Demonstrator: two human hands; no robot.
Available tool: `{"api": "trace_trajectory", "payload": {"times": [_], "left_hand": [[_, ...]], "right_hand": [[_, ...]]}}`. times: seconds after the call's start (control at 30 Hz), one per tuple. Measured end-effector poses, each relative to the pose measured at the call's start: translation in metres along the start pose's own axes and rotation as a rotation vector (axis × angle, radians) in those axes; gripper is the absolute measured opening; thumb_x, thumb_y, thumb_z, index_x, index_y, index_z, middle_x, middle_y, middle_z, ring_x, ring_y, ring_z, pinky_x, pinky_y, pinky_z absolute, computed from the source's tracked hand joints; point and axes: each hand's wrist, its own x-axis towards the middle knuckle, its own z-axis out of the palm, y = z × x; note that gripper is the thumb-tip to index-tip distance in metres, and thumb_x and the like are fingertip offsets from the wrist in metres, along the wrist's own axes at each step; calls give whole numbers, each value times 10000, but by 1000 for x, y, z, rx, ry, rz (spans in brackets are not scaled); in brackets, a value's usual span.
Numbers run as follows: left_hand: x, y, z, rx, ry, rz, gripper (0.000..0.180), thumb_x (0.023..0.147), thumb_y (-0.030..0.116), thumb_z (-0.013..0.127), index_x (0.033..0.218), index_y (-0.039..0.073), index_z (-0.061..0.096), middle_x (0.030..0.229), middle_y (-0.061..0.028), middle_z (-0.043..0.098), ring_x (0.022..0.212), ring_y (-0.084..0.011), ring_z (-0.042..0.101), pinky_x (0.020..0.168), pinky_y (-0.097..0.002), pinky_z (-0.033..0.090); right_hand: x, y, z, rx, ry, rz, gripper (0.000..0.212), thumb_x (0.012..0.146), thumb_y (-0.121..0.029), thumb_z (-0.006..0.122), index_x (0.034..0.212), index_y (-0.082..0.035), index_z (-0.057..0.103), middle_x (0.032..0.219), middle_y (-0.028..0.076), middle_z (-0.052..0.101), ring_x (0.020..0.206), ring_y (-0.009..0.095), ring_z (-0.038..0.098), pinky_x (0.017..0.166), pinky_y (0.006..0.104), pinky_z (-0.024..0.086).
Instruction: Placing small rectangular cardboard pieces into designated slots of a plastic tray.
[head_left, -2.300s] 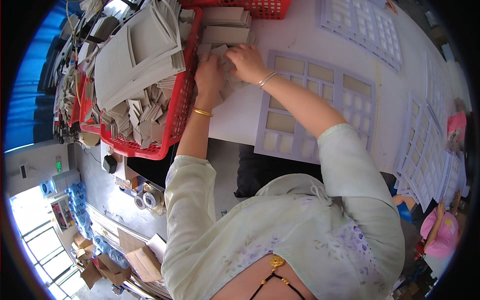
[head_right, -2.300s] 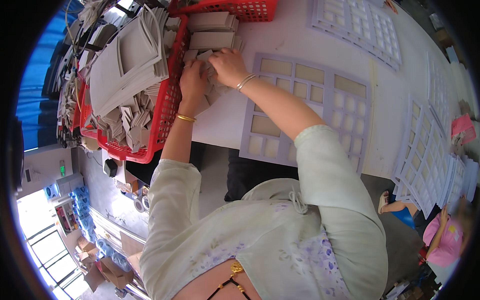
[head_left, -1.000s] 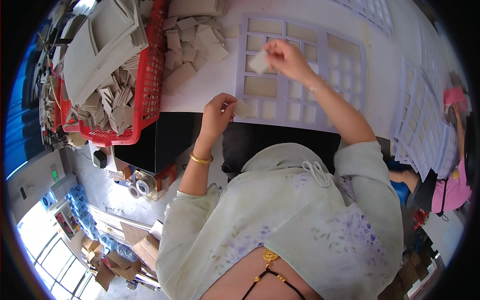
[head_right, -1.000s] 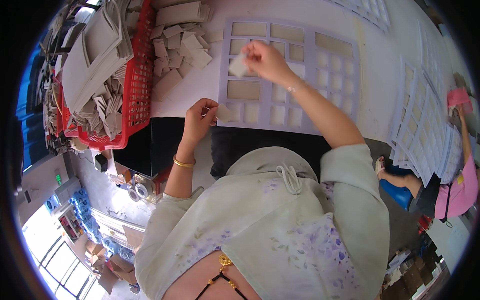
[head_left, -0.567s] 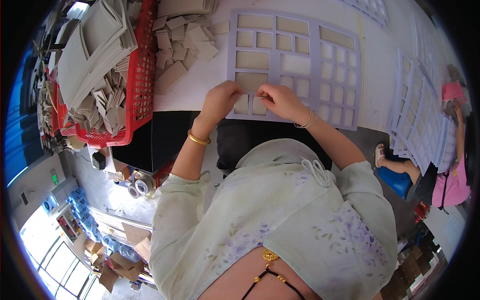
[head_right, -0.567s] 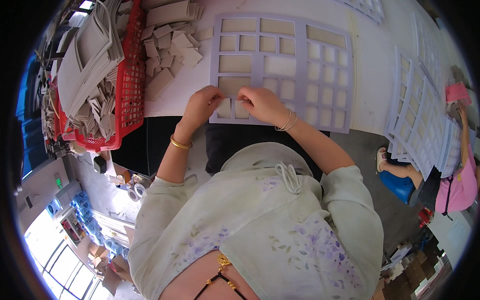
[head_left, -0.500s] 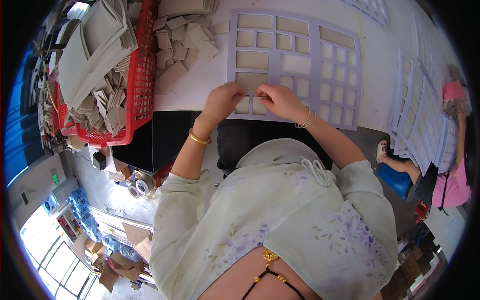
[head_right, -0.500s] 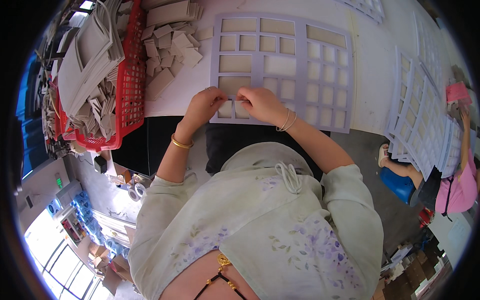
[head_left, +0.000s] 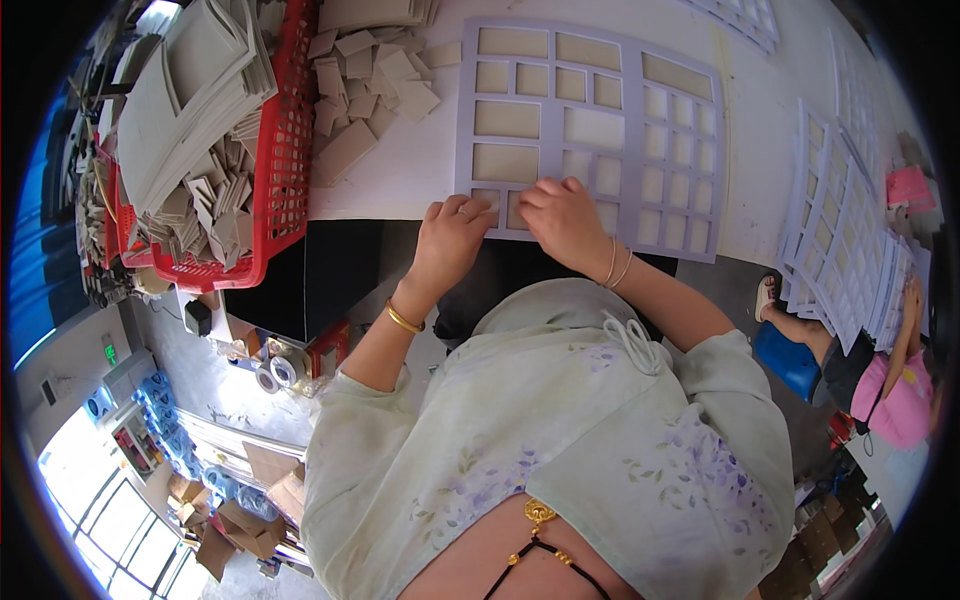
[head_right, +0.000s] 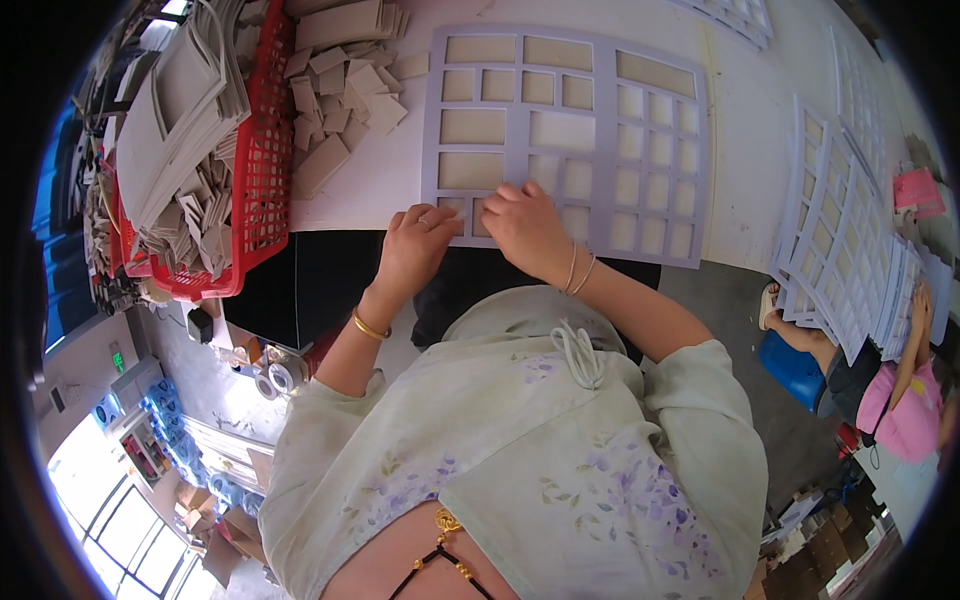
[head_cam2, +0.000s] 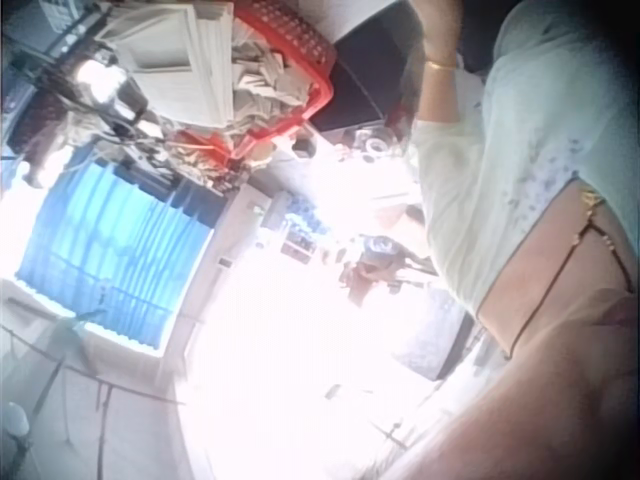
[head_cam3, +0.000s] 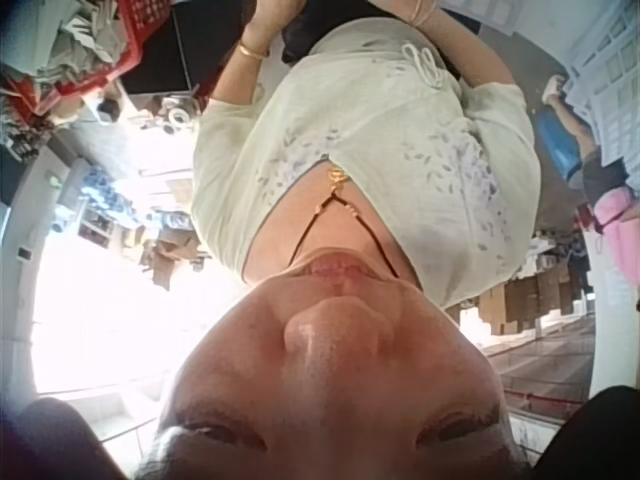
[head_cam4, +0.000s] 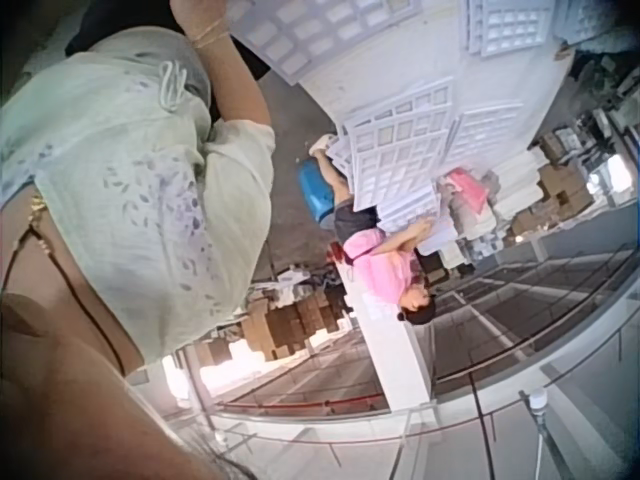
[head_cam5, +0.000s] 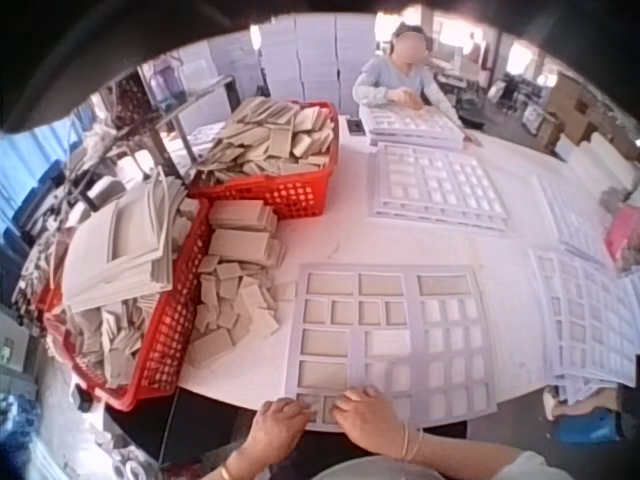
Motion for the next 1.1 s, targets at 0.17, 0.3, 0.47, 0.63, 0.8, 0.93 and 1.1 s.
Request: {"api": "trace_trajectory", "payload": {"times": [0.17, 0.3, 0.47, 0.63, 0.8, 0.93, 1.1], "left_hand": [[-7, 5, 2, 19, -23, -40, 242, 783, 64, 626, 1012, 127, 667, 1141, -11, 636, 1055, -243, 564, 875, -393, 424], [-3, 0, 2, -23, -57, -27, 262, 778, 71, 649, 1034, 124, 660, 1164, -26, 623, 1074, -248, 556, 885, -393, 419], [-6, 2, 3, -219, 129, -236, 409, 781, 70, 668, 1179, 78, 572, 1240, -119, 560, 1095, -310, 538, 922, -417, 427], [-4, -2, 24, -366, 243, -384, 524, 794, 64, 659, 1277, 12, 463, 1261, -196, 519, 1126, -360, 514, 959, -429, 427], [14, 9, 32, -295, 255, -346, 533, 767, 94, 683, 1244, -4, 466, 1246, -196, 529, 1178, -369, 483, 1016, -430, 350], [24, 5, 29, -400, 229, -369, 524, 767, 94, 685, 1235, -2, 470, 1245, -195, 530, 1188, -364, 478, 1003, -438, 362], [42, -6, 28, -751, 37, -437, 504, 770, 81, 688, 1228, 36, 484, 1265, -176, 527, 1207, -359, 467, 973, -444, 393]], "right_hand": [[-9, -7, 4, -159, 41, -33, 110, 784, -153, 554, 806, -115, 654, 895, -15, 578, 989, 137, 507, 814, 350, 370], [-7, 1, -4, -142, -69, -9, 166, 755, -124, 610, 908, -91, 667, 1035, -18, 609, 1022, 155, 537, 800, 359, 362], [-53, 49, -26, 222, 362, 254, 310, 809, -98, 632, 1116, -58, 611, 1115, 86, 610, 1016, 258, 571, 888, 415, 415], [-187, 131, -46, -25, 658, 969, 368, 903, -205, 604, 1218, -19, 574, 1158, 160, 550, 1031, 311, 550, 929, 392, 435], [-225, 129, -52, -263, 277, 1077, 393, 946, -294, 553, 1218, -13, 588, 1225, 137, 542, 1092, 242, 532, 946, 377, 423], [-213, 117, -80, 1173, 922, 1085, 424, 988, -330, 484, 1304, -48, 511, 1332, 115, 507, 1198, 216, 501, 998, 376, 401], [-193, 115, -95, 1744, 1234, 727, 456, 1005, -353, 438, 1366, -73, 424, 1357, 99, 498, 1239, 214, 484, 1011, 375, 425]]}}
